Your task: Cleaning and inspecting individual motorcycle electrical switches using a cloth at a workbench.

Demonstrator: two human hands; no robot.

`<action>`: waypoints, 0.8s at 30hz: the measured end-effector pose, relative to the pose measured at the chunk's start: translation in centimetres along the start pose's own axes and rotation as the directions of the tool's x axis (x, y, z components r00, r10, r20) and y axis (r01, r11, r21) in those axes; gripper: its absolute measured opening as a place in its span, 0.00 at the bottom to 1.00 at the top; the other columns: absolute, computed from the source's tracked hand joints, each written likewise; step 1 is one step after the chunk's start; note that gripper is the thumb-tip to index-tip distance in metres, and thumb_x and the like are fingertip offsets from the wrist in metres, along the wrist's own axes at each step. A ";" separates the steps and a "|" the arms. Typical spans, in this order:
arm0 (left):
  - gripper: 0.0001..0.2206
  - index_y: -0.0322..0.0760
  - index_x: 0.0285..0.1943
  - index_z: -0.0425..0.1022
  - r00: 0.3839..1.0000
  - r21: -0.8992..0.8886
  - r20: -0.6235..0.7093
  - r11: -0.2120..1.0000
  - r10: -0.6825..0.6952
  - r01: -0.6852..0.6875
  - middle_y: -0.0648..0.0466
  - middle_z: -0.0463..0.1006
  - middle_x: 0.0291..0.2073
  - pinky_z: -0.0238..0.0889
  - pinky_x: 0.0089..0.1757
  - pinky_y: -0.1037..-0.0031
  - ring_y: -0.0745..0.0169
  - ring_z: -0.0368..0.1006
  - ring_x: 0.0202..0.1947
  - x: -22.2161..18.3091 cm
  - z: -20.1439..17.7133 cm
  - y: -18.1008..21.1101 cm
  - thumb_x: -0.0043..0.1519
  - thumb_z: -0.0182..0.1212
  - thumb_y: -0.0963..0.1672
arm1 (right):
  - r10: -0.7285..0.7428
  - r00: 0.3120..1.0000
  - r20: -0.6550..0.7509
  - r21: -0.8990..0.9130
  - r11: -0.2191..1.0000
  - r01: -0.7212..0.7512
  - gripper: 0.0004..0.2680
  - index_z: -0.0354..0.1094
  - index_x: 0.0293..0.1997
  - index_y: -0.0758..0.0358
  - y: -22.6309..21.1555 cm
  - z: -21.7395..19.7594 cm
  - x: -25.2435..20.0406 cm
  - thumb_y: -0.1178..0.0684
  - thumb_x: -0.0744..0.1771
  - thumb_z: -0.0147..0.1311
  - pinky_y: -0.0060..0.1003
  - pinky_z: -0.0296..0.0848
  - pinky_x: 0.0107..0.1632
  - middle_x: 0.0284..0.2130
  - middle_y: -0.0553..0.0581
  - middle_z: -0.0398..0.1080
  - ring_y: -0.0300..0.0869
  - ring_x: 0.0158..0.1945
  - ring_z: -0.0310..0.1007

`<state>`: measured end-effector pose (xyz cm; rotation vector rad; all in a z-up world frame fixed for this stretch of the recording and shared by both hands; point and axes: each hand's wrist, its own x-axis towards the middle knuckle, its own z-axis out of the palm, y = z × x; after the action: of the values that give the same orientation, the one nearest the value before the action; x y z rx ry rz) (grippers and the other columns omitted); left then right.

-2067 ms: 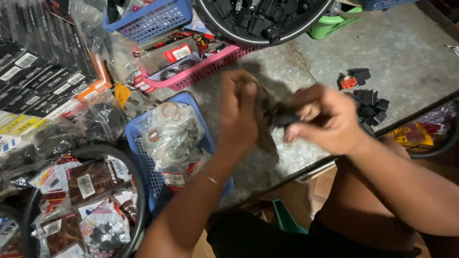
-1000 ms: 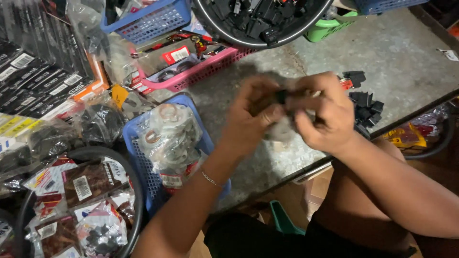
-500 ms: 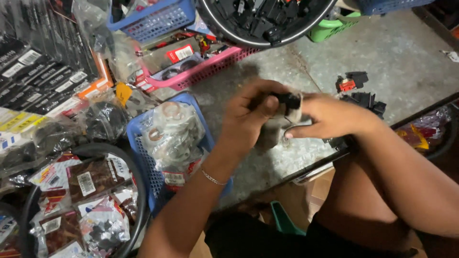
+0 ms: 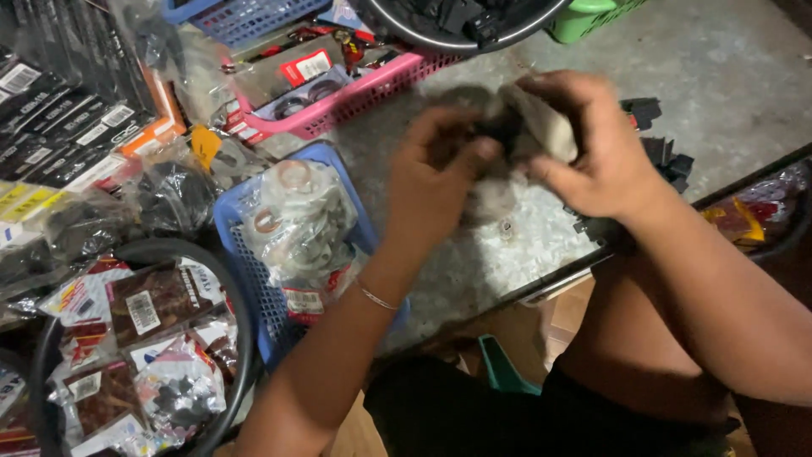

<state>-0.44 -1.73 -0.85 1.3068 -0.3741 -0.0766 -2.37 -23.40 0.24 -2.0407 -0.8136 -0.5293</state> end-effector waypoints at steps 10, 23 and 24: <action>0.13 0.36 0.54 0.75 0.992 0.092 0.124 0.996 -0.004 -0.008 0.56 0.80 0.45 0.68 0.47 0.77 0.68 0.74 0.42 -0.3 0.3 0.1 0.61 0.66 0.40 | -0.109 0.992 0.068 -0.129 0.985 0.117 0.13 0.70 0.44 0.76 -0.9 0.0 0.4 0.57 0.63 0.68 0.40 0.70 0.39 0.39 0.63 0.74 0.50 0.35 0.72; 0.27 0.41 0.69 0.68 0.967 -0.031 0.256 0.999 -0.003 0.011 0.52 0.80 0.52 0.69 0.50 0.75 0.65 0.76 0.48 -0.9 0.7 1.5 0.59 0.61 0.32 | 0.002 0.979 -0.202 -0.126 0.992 -0.028 0.06 0.67 0.50 0.79 -1.7 0.5 -1.1 0.62 0.73 0.50 0.38 0.65 0.34 0.33 0.65 0.72 0.45 0.27 0.66; 0.28 0.42 0.69 0.67 0.963 -0.052 0.270 0.998 -0.005 0.020 0.50 0.80 0.53 0.70 0.51 0.74 0.63 0.77 0.49 -0.9 0.7 1.6 0.59 0.62 0.31 | 0.031 0.981 -0.193 -0.096 0.994 -0.050 0.06 0.65 0.51 0.78 -1.5 0.5 -1.3 0.62 0.73 0.50 0.38 0.66 0.37 0.37 0.66 0.72 0.46 0.30 0.66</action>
<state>-1.77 -1.72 0.58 1.2470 -0.5919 -0.2758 -4.34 -22.82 0.00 -2.0549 -0.6404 -0.7434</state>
